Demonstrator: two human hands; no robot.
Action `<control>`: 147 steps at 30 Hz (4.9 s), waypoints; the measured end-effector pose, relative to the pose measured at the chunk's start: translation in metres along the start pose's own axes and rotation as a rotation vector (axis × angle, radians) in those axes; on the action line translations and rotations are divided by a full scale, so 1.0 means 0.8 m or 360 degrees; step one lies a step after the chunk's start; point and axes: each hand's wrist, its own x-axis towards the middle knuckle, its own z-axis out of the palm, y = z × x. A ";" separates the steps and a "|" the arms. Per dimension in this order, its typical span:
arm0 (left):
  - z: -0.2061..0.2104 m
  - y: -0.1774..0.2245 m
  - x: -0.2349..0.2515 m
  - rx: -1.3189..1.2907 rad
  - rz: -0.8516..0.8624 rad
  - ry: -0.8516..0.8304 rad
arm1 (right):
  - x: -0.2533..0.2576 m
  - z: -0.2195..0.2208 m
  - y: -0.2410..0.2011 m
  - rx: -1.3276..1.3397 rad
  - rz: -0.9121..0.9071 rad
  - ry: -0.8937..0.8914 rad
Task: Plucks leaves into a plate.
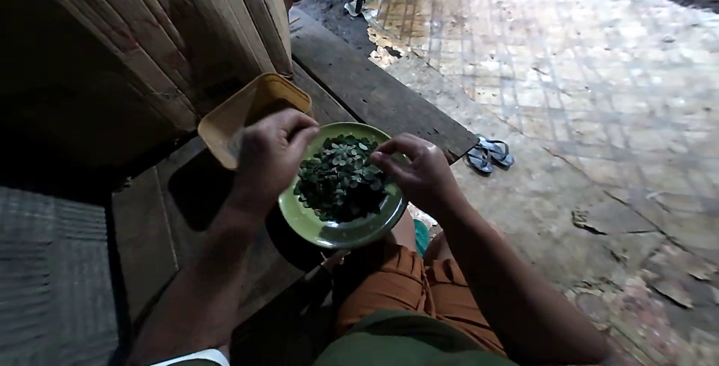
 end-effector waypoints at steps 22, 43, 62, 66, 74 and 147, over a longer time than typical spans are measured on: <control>0.057 -0.007 -0.006 -0.0093 0.0123 -0.0912 | -0.013 0.001 0.012 -0.0460 -0.0135 -0.0045; 0.020 0.019 0.002 -0.1501 -0.0998 -0.0640 | -0.012 -0.005 0.005 -0.0102 -0.0035 -0.0083; 0.030 0.021 -0.002 -0.1582 -0.0908 -0.0744 | -0.003 0.005 -0.002 0.0044 -0.0009 -0.0092; 0.044 0.022 -0.013 -0.1523 -0.0716 -0.0693 | -0.002 0.008 -0.003 -0.0016 -0.0087 -0.0099; 0.043 0.025 -0.007 -0.1479 -0.0746 -0.0543 | -0.006 -0.006 0.003 -0.0085 -0.0058 -0.0153; 0.004 -0.004 -0.001 -0.0210 0.0030 -0.0384 | 0.002 0.048 -0.032 -0.0662 -0.0477 -0.0074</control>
